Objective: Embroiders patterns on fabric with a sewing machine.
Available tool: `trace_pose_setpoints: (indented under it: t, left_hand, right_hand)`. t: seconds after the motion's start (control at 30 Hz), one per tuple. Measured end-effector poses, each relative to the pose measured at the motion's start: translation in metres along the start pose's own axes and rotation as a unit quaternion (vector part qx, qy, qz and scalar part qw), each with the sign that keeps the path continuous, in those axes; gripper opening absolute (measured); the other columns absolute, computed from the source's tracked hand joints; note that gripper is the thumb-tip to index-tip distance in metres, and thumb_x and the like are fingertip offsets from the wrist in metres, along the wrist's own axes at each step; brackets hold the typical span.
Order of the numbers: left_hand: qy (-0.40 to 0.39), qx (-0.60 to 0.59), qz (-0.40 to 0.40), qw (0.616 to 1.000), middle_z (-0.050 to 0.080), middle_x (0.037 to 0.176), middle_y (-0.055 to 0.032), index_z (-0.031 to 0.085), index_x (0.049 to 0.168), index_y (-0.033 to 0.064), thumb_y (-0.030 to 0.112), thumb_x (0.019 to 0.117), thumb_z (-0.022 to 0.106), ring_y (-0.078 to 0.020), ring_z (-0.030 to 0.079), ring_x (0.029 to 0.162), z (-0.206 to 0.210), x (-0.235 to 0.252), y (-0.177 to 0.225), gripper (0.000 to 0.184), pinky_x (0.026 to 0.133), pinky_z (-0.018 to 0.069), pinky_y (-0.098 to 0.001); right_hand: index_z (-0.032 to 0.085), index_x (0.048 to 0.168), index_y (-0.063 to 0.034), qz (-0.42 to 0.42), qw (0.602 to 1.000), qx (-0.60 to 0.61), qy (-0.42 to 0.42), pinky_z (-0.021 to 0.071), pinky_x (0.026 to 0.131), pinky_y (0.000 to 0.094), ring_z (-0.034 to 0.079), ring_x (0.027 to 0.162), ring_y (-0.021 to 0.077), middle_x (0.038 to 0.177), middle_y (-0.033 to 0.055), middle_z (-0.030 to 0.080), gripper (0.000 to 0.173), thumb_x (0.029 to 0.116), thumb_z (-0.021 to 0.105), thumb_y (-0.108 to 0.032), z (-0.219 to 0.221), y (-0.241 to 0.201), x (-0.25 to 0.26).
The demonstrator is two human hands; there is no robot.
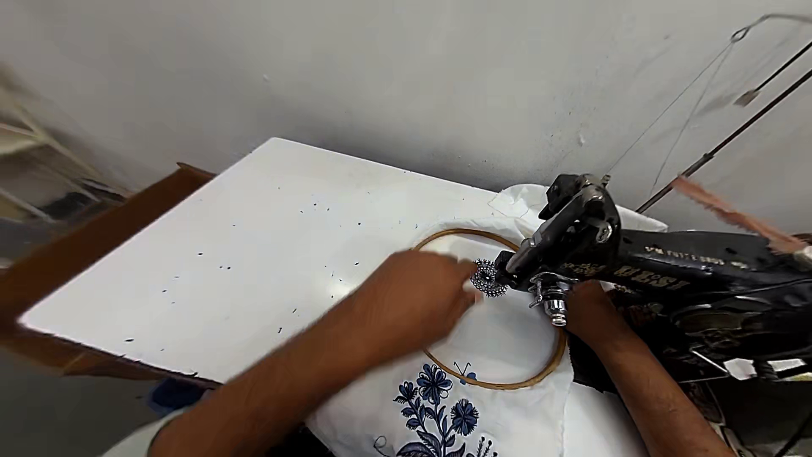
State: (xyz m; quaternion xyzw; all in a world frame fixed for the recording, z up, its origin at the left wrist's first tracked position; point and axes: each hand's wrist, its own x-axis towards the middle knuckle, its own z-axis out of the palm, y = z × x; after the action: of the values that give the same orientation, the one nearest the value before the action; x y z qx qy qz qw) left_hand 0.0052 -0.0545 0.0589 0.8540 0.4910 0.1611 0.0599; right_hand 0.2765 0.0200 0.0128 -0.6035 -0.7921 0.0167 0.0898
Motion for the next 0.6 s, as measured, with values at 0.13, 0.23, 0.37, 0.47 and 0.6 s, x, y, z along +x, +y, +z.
trace_pose_setpoints:
  t: [0.13,0.23,0.37,0.47,0.6]
  left_hand:
    - [-0.225,0.051,-0.148,0.962,0.070,0.091,-0.0249,0.064,0.124,-0.0059,0.043,0.1072,0.047,-0.0443,0.071,0.082,-0.003,-0.065,0.073,0.055,0.068,0.0547,-0.0586]
    - [-0.252,0.108,-0.260,0.926,0.068,0.115,-0.0318,0.060,0.129,-0.0123,0.042,0.1085,0.044,-0.0474,0.071,0.092,0.007,-0.066,0.069,0.060,0.074,0.0559,-0.0595]
    - [-0.170,0.138,-0.278,0.935,0.059,0.142,-0.0215,0.054,0.145,0.0007,0.033,0.1082,0.047,-0.0437,0.067,0.110,0.017,-0.041,-0.015,0.049,0.085,0.0545,-0.0602]
    - [-0.101,0.130,-0.220,0.961,0.044,0.160,-0.0120,0.048,0.153,0.0107,0.030,0.1084,0.048,-0.0419,0.049,0.139,0.017,-0.025,-0.063,0.049,0.104,0.0434,-0.0666]
    - [-0.016,0.161,-0.224,0.961,0.072,0.116,-0.0147,0.063,0.138,0.0073,0.039,0.1059,0.053,-0.0367,0.071,0.097,0.007,-0.038,-0.029,0.046,0.077,0.0563,-0.0572]
  right_hand:
    - [0.071,0.103,0.0103,0.085,0.977,-0.078,-0.179,0.0474,0.096,0.0603,0.065,0.113,0.0461,0.109,0.0301,0.070,0.032,0.1043,0.059,-0.019,-0.035,-0.023,0.004]
    - [0.070,0.110,0.0044,0.070,0.963,-0.088,-0.243,0.0472,0.098,0.0577,0.064,0.114,0.0402,0.113,0.0246,0.069,0.035,0.1067,0.055,-0.027,-0.051,-0.025,0.005]
    - [0.065,0.126,0.0029,-0.048,0.970,-0.052,-0.231,0.0475,0.101,0.0605,0.063,0.115,0.0430,0.118,0.0256,0.066,0.048,0.1012,0.063,-0.039,-0.050,-0.007,-0.026]
    - [0.070,0.125,-0.0083,-0.096,0.985,-0.033,-0.141,0.0562,0.081,0.0564,0.070,0.090,0.0338,0.100,0.0142,0.072,0.053,0.0979,0.061,-0.053,-0.043,0.000,-0.061]
    - [0.074,0.113,-0.0035,-0.117,0.989,-0.003,0.095,0.0585,0.079,0.0576,0.071,0.096,0.0400,0.105,0.0195,0.073,0.046,0.1005,0.059,-0.045,-0.029,0.026,-0.124]
